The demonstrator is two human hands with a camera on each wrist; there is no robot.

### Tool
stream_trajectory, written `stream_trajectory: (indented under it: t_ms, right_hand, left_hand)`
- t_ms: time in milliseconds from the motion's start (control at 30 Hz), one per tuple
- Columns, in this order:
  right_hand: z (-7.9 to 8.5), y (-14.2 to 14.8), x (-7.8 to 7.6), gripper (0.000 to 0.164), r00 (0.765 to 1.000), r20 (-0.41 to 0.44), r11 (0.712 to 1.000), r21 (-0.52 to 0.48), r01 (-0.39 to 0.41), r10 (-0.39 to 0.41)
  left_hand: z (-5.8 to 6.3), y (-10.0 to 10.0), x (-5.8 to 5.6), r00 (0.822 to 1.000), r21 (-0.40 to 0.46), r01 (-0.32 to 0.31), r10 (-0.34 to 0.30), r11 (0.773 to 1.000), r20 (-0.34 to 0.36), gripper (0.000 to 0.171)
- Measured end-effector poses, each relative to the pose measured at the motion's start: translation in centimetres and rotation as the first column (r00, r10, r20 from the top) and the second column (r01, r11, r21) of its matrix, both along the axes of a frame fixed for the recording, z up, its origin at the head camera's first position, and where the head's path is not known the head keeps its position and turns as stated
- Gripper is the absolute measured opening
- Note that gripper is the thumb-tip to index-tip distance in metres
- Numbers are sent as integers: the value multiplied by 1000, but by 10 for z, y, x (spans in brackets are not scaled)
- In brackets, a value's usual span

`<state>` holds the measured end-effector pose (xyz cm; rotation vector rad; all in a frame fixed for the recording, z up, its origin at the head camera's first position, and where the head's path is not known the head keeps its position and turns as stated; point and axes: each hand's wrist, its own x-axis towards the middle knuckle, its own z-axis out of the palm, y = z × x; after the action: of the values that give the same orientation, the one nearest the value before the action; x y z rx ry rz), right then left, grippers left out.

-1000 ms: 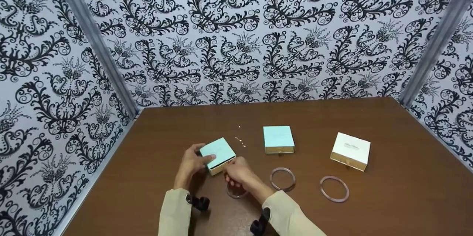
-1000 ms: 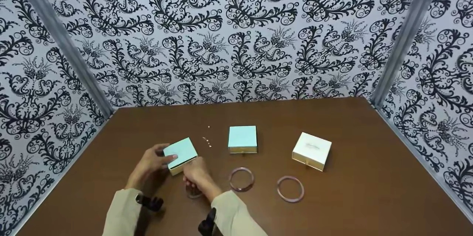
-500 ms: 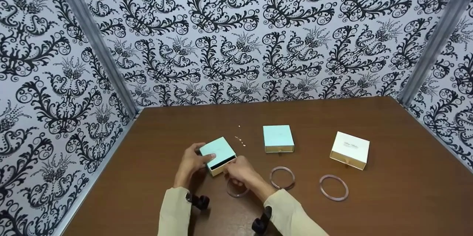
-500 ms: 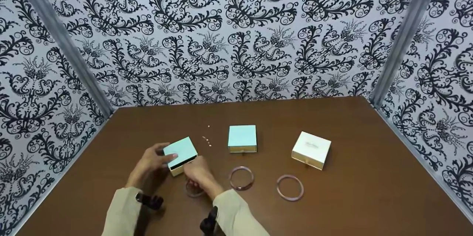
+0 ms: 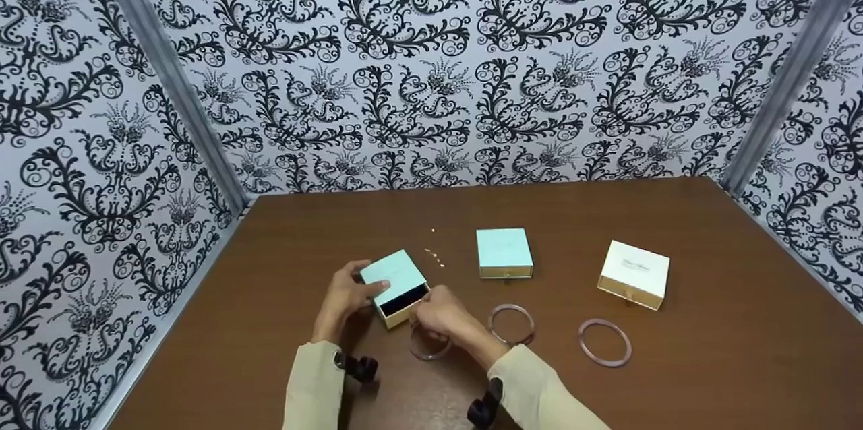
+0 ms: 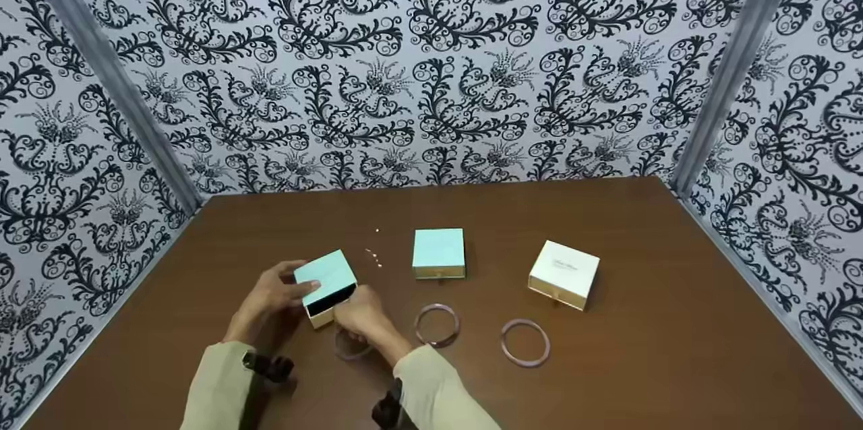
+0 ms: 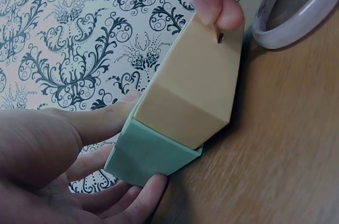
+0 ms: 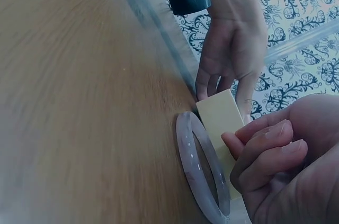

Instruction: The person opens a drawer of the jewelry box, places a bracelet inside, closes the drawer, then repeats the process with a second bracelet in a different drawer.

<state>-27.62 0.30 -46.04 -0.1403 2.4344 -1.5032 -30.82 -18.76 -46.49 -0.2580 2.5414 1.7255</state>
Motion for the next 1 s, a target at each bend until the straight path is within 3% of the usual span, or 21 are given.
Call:
stream_trajectory:
  t_ms: [333, 600, 1000]
  right_hand:
    - [-1, 4, 6, 21, 1000, -29, 1000, 19, -11, 11]
    - [-1, 7, 7, 20, 999, -29, 999, -22, -44, 43]
    - [1, 13, 13, 18, 997, -53, 998, 26, -57, 59]
  left_hand:
    - [0, 0, 1, 1000, -6, -9, 9, 1000, 4, 62]
    - [1, 1, 0, 1000, -20, -17, 17, 1000, 5, 63]
    - [0, 1, 0, 1000, 3, -10, 10, 1000, -14, 63]
